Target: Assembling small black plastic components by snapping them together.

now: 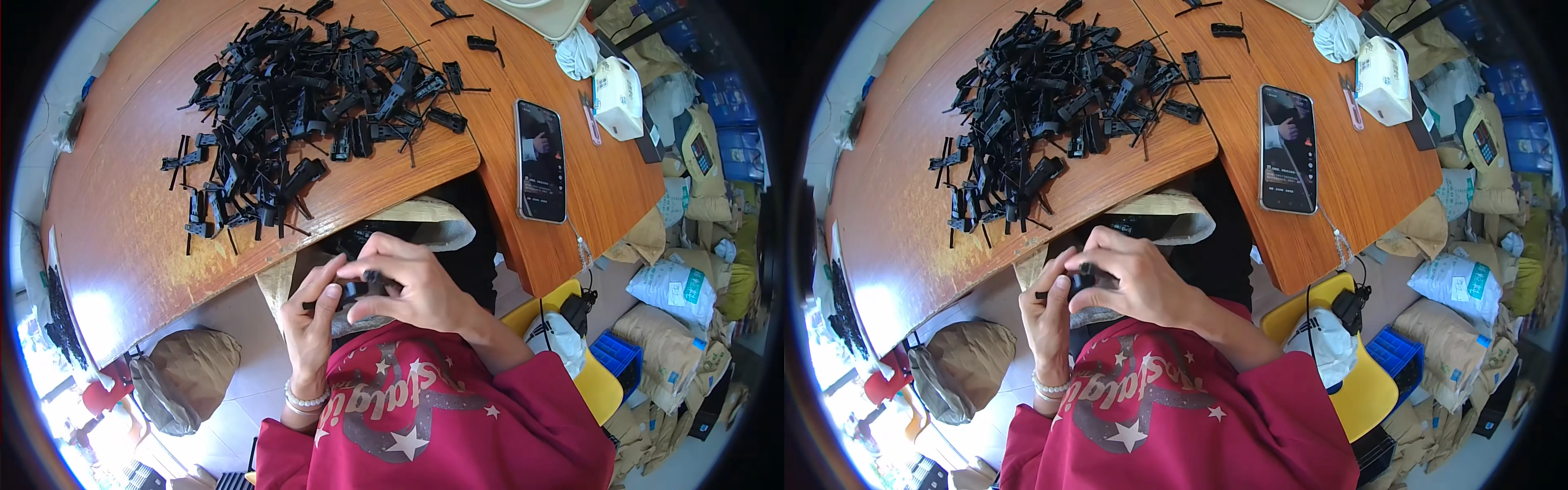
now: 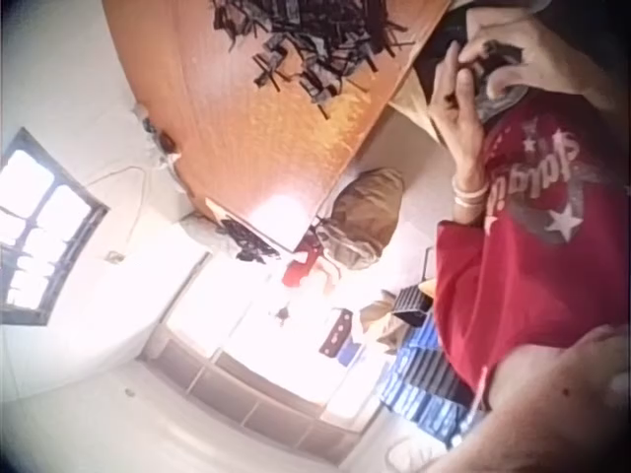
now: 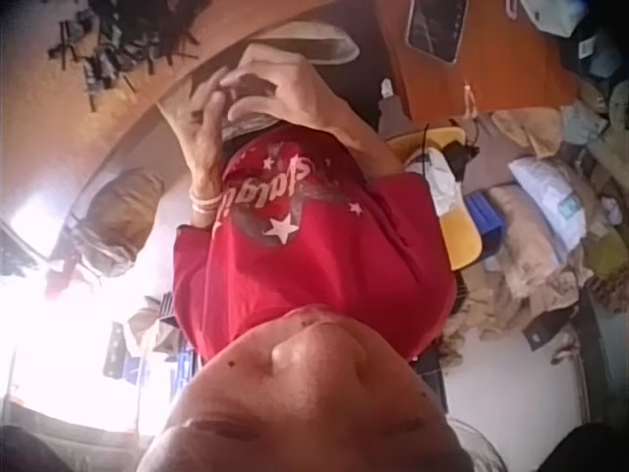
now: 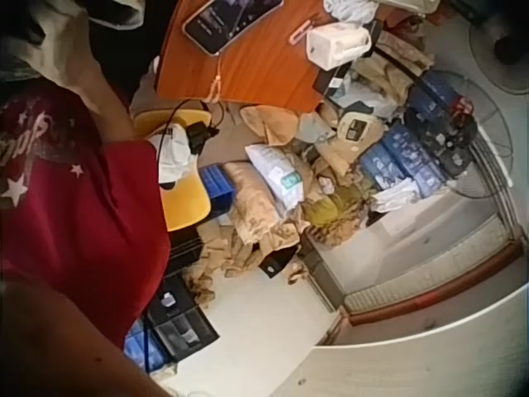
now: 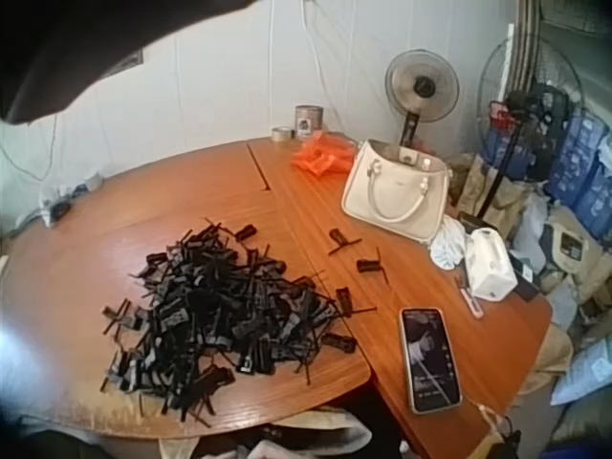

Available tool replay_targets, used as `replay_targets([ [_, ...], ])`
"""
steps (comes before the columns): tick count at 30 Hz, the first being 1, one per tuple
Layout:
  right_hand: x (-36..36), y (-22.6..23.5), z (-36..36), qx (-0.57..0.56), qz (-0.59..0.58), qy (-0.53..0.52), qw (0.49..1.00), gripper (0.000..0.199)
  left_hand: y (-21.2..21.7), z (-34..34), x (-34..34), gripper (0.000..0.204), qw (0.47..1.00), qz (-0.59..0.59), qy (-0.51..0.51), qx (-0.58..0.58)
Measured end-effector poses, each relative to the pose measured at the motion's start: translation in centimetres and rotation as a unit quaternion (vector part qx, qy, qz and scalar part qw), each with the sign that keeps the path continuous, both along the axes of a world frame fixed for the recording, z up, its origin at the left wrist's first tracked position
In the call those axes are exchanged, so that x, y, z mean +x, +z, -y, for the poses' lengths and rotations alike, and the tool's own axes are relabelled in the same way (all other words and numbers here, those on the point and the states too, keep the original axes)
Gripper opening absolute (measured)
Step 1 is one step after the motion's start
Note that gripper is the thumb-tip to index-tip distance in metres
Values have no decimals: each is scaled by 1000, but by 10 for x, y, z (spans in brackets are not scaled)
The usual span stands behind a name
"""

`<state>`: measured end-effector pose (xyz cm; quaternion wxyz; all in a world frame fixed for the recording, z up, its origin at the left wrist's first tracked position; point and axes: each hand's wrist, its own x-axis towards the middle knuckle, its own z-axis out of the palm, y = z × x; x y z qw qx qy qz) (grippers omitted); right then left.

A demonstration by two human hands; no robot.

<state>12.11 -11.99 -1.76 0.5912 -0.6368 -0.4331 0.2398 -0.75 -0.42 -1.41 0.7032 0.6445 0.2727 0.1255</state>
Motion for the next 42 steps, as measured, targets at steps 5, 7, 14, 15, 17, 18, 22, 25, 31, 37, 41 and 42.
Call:
replay_targets([
  [5,0,-11,5,23,-18,16,999,30,-13,-3,-9,52,977,79,-28,-197],
  [7,6,-5,9,56,-62,50,995,27,-16,-11,-14,68,908,149,-69,-384],
  [14,6,-11,8,78,-29,115,990,31,0,-16,-17,47,911,55,-162,-374],
  [15,3,-12,8,68,-26,117,990,32,3,-15,-18,44,927,6,-147,-346],
  [17,2,-8,8,52,-37,123,990,28,0,-10,-22,40,938,-2,-149,-312],
  [18,1,-7,8,51,-37,123,990,28,-2,-10,-24,38,941,-12,-152,-302],
  [22,-5,-10,6,58,-27,107,992,29,-1,-1,-27,34,958,-10,-96,-270],
  [25,-6,-10,6,54,-13,94,994,30,4,2,-22,33,946,-1,-50,-320],
  [31,-4,-3,8,51,-4,111,993,30,14,7,-20,31,928,-3,-6,-373],
  [37,-5,0,9,36,20,82,996,28,7,-9,-19,35,924,51,-148,-348],
  [41,-3,1,6,-41,2,-64,997,22,15,-5,-17,54,984,38,-165,57],
  [42,-2,1,5,-51,-2,-72,996,22,19,-5,-15,54,984,38,-166,57],
])
